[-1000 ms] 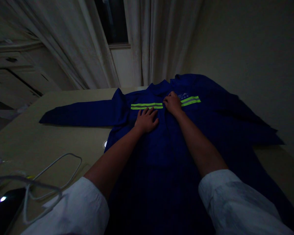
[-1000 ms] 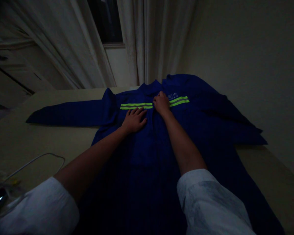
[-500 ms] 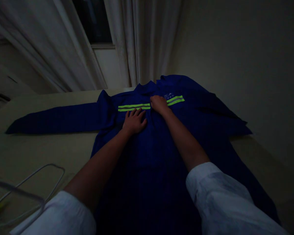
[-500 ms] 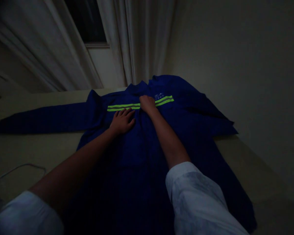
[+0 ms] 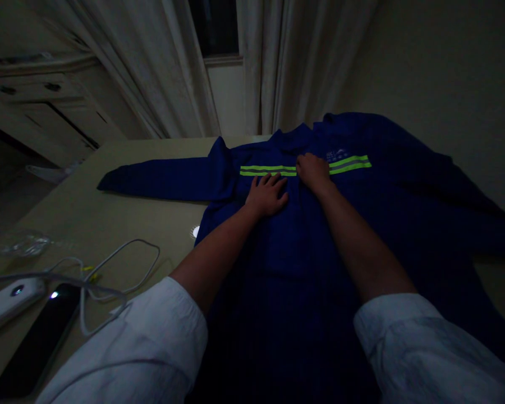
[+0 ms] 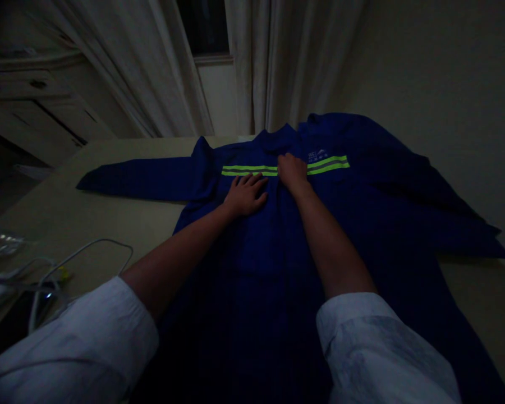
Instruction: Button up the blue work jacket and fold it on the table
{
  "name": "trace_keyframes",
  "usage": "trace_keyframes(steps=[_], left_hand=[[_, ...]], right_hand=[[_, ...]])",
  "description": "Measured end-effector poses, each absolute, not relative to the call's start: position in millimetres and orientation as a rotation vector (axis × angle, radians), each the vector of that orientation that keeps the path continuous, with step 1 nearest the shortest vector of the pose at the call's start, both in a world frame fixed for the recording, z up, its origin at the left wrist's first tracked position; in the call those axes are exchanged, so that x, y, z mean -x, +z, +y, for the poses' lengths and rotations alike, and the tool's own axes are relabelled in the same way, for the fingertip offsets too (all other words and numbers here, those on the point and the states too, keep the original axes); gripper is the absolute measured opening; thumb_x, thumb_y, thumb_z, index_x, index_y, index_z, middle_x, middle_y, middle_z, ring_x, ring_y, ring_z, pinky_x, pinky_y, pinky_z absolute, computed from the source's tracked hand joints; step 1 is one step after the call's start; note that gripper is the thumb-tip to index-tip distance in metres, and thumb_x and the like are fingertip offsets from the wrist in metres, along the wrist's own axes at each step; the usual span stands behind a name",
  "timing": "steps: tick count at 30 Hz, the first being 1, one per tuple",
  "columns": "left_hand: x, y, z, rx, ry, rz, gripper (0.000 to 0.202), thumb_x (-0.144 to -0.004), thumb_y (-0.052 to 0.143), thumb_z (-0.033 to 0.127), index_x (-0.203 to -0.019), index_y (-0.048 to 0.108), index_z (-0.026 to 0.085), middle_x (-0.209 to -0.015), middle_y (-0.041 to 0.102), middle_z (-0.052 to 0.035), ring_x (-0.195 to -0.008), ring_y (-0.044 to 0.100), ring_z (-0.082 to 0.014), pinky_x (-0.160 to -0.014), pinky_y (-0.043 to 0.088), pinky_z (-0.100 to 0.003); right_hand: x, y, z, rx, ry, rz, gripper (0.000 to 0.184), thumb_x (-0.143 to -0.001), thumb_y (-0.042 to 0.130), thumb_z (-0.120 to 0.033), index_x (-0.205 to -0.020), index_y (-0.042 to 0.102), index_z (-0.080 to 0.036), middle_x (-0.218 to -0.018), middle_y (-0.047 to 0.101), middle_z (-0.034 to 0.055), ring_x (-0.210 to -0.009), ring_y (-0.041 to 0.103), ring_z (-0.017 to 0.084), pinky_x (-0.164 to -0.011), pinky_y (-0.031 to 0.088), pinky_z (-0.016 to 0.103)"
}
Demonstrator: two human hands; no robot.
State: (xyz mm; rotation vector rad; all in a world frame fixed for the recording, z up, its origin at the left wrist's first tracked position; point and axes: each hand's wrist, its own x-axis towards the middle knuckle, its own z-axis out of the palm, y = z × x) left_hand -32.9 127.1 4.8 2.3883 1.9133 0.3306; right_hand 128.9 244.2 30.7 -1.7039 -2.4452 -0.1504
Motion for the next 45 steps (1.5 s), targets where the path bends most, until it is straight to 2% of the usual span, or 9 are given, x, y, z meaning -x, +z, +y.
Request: trace_keyframes(steps=[5,11,16,26,38,45], left_hand=[[32.5,5.1,126.6,-2.386,0.333,1.910,0.063,-0.103,0.037,0.056,-0.160,0.043,0.030,-0.171,0.036,-0.0029,-0.157,0.031,-0.0331,-0.128,0.021,-0.064],[32.3,6.8,126.0,-2.375,0.321,1.913,0.064,-0.103,0.037,0.057,-0.160,0.042,0.030,-0.171,0.035,-0.0034,-0.158,0.030,-0.0335,-0.128,0.020,-0.064],[33.2,5.5,126.6,-2.387,0.326,1.914,0.064,-0.103,0.035,0.057,-0.160,0.042,0.030,-0.171,0.036,-0.0032,-0.157,0.031,-0.0335,-0.128,0.021,-0.064],[32.8,4.3,126.9,-2.395,0.337,1.912,0.064,-0.103,0.035,0.057,-0.160,0.042,0.029,-0.171,0.036,-0.0030,-0.156,0.031,-0.0335,-0.128,0.021,-0.064],[30.9,3.5,126.8,-2.385,0.333,1.942,0.062,-0.103,0.038,0.057,-0.159,0.043,0.031,-0.171,0.037,-0.0016,-0.157,0.031,-0.0329,-0.129,0.022,-0.062],[30.3,7.8,123.7,-2.361,0.356,1.925,0.063,-0.103,0.038,0.055,-0.159,0.044,0.029,-0.171,0.037,-0.0027,-0.157,0.031,-0.0335,-0.129,0.020,-0.063]], right_hand=[[-128.9,26.9,246.2,1.695,-0.155,-2.428,0.035,-0.104,0.044,-0.027,-0.124,0.072,-0.018,-0.121,0.071,0.0191,-0.105,0.066,0.034,-0.087,0.051,0.042],[-127.9,34.0,247.8,1.647,-0.106,-2.464,0.032,-0.100,0.048,-0.021,-0.114,0.077,-0.017,-0.123,0.071,0.0189,-0.109,0.066,0.033,-0.090,0.052,0.041],[-127.4,37.8,247.3,1.775,-0.064,-2.403,0.034,-0.098,0.048,-0.017,-0.119,0.074,-0.015,-0.125,0.071,0.0219,-0.109,0.067,0.036,-0.090,0.053,0.047],[-131.6,39.7,248.0,1.712,-0.109,-2.443,0.031,-0.100,0.048,-0.019,-0.118,0.074,-0.018,-0.124,0.070,0.0192,-0.108,0.068,0.034,-0.089,0.052,0.044],[-132.9,12.0,246.4,1.661,-0.058,-2.299,0.031,-0.102,0.045,-0.028,-0.120,0.068,-0.018,-0.121,0.069,0.0205,-0.104,0.065,0.036,-0.085,0.047,0.043],[-139.1,3.5,251.8,1.561,0.001,-2.240,0.031,-0.098,0.047,-0.026,-0.123,0.063,-0.018,-0.119,0.070,0.0181,-0.111,0.063,0.035,-0.091,0.048,0.043]])
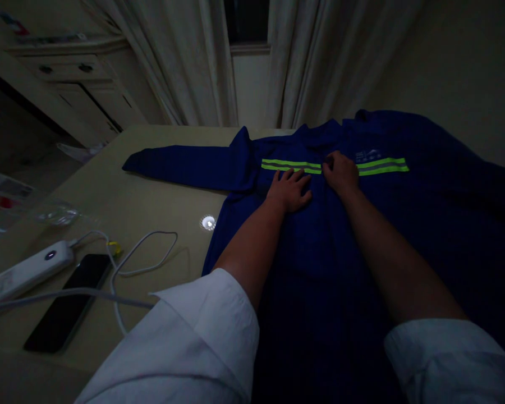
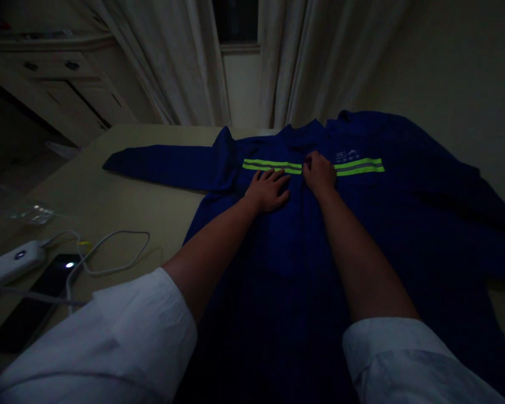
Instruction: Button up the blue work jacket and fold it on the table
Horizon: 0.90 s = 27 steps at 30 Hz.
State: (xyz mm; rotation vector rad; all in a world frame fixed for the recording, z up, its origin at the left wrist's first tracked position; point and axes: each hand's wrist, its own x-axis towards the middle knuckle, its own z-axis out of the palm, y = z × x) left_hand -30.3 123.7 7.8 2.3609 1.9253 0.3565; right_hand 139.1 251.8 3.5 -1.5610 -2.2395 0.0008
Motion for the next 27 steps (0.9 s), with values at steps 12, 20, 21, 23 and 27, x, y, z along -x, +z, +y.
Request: trace_keyframes(steps=[12,20,21,23,27], left_hand=[[29.7,6.3,125.3,-2.339,0.346,1.926,0.063,-0.102,0.039,0.056,-0.160,0.043,0.030,-0.171,0.036,-0.0002,-0.157,0.029,-0.0337,-0.130,0.018,-0.062],[28.5,5.5,126.6,-2.333,0.335,1.918,0.064,-0.102,0.038,0.054,-0.160,0.043,0.028,-0.172,0.035,-0.0013,-0.158,0.028,-0.0339,-0.130,0.017,-0.064],[28.4,5.4,126.7,-2.331,0.339,1.919,0.064,-0.102,0.038,0.054,-0.160,0.043,0.029,-0.172,0.035,-0.0014,-0.158,0.028,-0.0339,-0.130,0.017,-0.064],[28.3,4.7,127.1,-2.331,0.349,1.922,0.064,-0.102,0.038,0.055,-0.161,0.043,0.029,-0.172,0.035,-0.0018,-0.158,0.028,-0.0342,-0.130,0.016,-0.064],[28.3,4.4,127.5,-2.322,0.358,1.910,0.064,-0.101,0.039,0.054,-0.160,0.043,0.029,-0.172,0.035,-0.0011,-0.158,0.027,-0.0361,-0.130,0.016,-0.064]], right_hand=[[-138.9,0.0,252.9,1.577,-0.039,-2.272,0.031,-0.101,0.044,-0.027,-0.120,0.066,-0.018,-0.124,0.069,0.0206,-0.113,0.062,0.037,-0.096,0.047,0.046],[-140.1,-3.9,255.2,1.589,-0.077,-2.275,0.033,-0.101,0.042,-0.028,-0.122,0.066,-0.018,-0.124,0.069,0.0196,-0.113,0.062,0.036,-0.095,0.048,0.046],[-140.1,-4.2,255.2,1.589,-0.081,-2.276,0.034,-0.101,0.042,-0.028,-0.122,0.066,-0.018,-0.124,0.069,0.0198,-0.112,0.062,0.036,-0.095,0.048,0.046],[-140.2,-4.9,255.3,1.590,-0.088,-2.277,0.035,-0.102,0.041,-0.029,-0.123,0.066,-0.018,-0.124,0.069,0.0199,-0.112,0.062,0.036,-0.094,0.048,0.047],[-141.0,-6.6,256.7,1.584,-0.093,-2.281,0.036,-0.103,0.039,-0.029,-0.125,0.066,-0.018,-0.124,0.069,0.0197,-0.113,0.062,0.036,-0.095,0.048,0.047]])
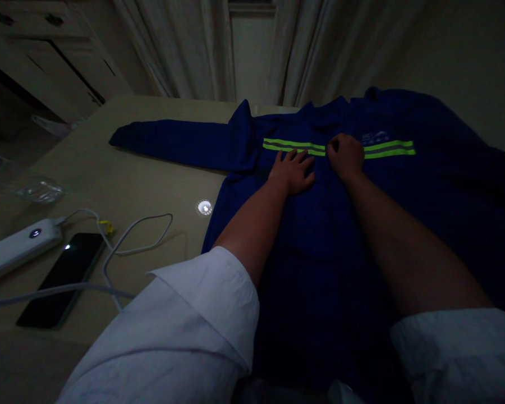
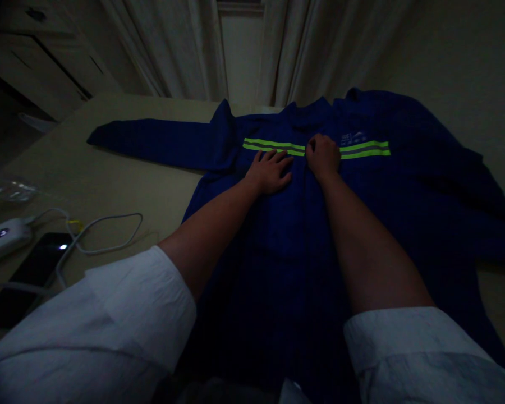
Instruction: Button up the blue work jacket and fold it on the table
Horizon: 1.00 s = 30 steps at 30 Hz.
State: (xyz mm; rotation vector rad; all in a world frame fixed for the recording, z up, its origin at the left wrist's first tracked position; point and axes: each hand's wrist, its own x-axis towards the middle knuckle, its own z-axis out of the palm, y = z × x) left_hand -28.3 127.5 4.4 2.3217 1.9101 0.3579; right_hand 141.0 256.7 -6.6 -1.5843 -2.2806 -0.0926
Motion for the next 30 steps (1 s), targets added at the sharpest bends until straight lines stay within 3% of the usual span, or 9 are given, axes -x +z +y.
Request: trace_keyframes(steps=[9,21,25,30], left_hand=[[28.2,8.0,127.0,-2.323,0.319,1.892,0.066,-0.101,0.038,0.053,-0.161,0.041,0.027,-0.173,0.032,-0.0037,-0.158,0.026,-0.0348,-0.129,0.016,-0.065],[27.9,3.5,128.9,-2.267,0.390,1.879,0.063,-0.099,0.042,0.053,-0.159,0.044,0.032,-0.171,0.035,0.0010,-0.158,0.025,-0.0349,-0.131,0.012,-0.062],[29.3,0.1,131.2,-2.237,0.429,1.868,0.063,-0.098,0.045,0.056,-0.159,0.044,0.038,-0.171,0.036,0.0061,-0.159,0.023,-0.0347,-0.132,0.008,-0.061],[30.7,-1.9,133.4,-2.192,0.446,1.844,0.064,-0.095,0.044,0.060,-0.158,0.041,0.047,-0.170,0.033,0.0144,-0.160,0.019,-0.0338,-0.132,0.003,-0.059]], right_hand=[[-143.0,-9.6,261.2,1.579,-0.061,-2.294,0.037,-0.104,0.041,-0.030,-0.130,0.065,-0.017,-0.127,0.067,0.0201,-0.118,0.060,0.036,-0.097,0.046,0.048],[-142.8,-9.6,259.5,1.567,-0.053,-2.240,0.029,-0.108,0.044,-0.033,-0.120,0.065,-0.017,-0.124,0.068,0.0162,-0.114,0.058,0.030,-0.098,0.045,0.044],[-142.1,-7.4,257.8,1.565,-0.007,-2.268,0.025,-0.109,0.044,-0.032,-0.121,0.063,-0.020,-0.128,0.066,0.0150,-0.117,0.055,0.030,-0.100,0.044,0.045],[-140.5,-6.3,259.0,1.595,-0.004,-2.265,0.023,-0.111,0.044,-0.028,-0.121,0.060,-0.015,-0.130,0.065,0.0129,-0.114,0.055,0.023,-0.106,0.042,0.042]])
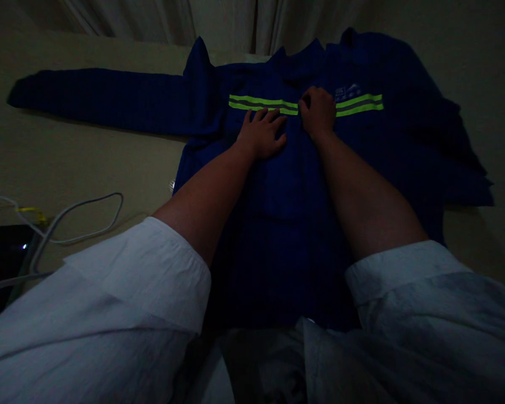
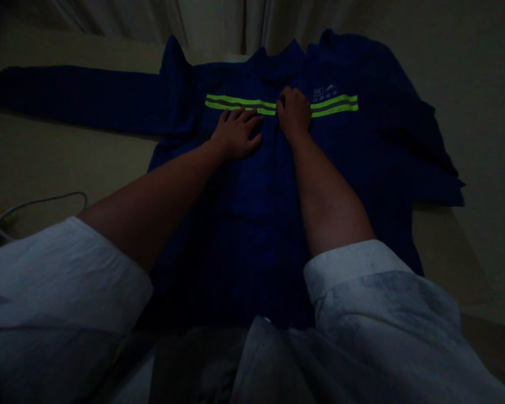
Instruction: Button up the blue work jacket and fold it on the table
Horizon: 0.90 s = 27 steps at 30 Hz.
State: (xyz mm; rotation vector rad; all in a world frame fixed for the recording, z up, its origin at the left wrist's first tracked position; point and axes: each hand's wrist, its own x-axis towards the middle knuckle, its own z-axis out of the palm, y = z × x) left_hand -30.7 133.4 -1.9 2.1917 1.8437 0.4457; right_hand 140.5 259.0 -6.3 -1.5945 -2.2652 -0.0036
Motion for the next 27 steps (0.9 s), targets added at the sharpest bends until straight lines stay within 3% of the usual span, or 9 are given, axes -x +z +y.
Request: trace_keyframes(steps=[6,10,15,18,22,27], left_hand=[[32.2,0.3,130.5,-2.174,0.506,1.789,0.067,-0.091,0.043,0.060,-0.156,0.044,0.045,-0.170,0.034,0.0127,-0.160,0.018,-0.0339,-0.132,0.002,-0.062],[33.4,0.5,127.8,-2.181,0.524,1.764,0.066,-0.092,0.040,0.062,-0.157,0.037,0.052,-0.166,0.038,0.0191,-0.160,0.014,-0.0292,-0.132,0.000,-0.061],[33.7,2.3,125.3,-2.287,0.466,1.743,0.071,-0.099,0.033,0.060,-0.162,0.038,0.028,-0.173,0.031,-0.0001,-0.157,0.019,-0.0379,-0.125,0.003,-0.069],[34.3,0.7,126.0,-2.359,0.460,1.739,0.070,-0.102,0.030,0.059,-0.160,0.041,0.020,-0.172,0.031,-0.0101,-0.156,0.022,-0.0428,-0.121,0.007,-0.072],[34.7,-2.1,127.5,-2.390,0.457,1.734,0.070,-0.103,0.028,0.059,-0.160,0.040,0.020,-0.172,0.030,-0.0115,-0.156,0.022,-0.0437,-0.121,0.009,-0.071],[35.4,-4.9,128.6,-2.402,0.443,1.751,0.070,-0.103,0.026,0.058,-0.161,0.038,0.021,-0.172,0.030,-0.0108,-0.155,0.022,-0.0428,-0.121,0.009,-0.069]], right_hand=[[-139.2,-4.6,255.4,1.613,-0.129,-2.296,0.028,-0.115,0.034,-0.041,-0.117,0.057,-0.025,-0.129,0.066,0.0049,-0.116,0.057,0.022,-0.106,0.050,0.047],[-136.7,-3.4,253.1,1.613,-0.140,-2.271,0.020,-0.113,0.042,-0.031,-0.117,0.060,-0.023,-0.126,0.068,0.0047,-0.115,0.062,0.022,-0.104,0.053,0.043],[-136.7,-7.9,257.6,1.541,-0.135,-2.250,0.014,-0.108,0.047,-0.027,-0.108,0.061,-0.026,-0.117,0.069,0.0042,-0.110,0.067,0.023,-0.096,0.055,0.036],[-137.0,-10.8,259.7,1.526,-0.182,-2.248,0.016,-0.109,0.044,-0.027,-0.108,0.060,-0.028,-0.116,0.069,0.0027,-0.106,0.068,0.020,-0.092,0.055,0.033],[-136.3,-9.6,257.2,1.543,-0.203,-2.269,0.016,-0.108,0.044,-0.027,-0.112,0.059,-0.028,-0.117,0.069,0.0030,-0.104,0.068,0.017,-0.088,0.054,0.030],[-136.1,-6.4,254.1,1.557,-0.152,-2.278,0.019,-0.107,0.041,-0.029,-0.110,0.060,-0.032,-0.119,0.069,0.0045,-0.108,0.068,0.023,-0.087,0.056,0.033]])
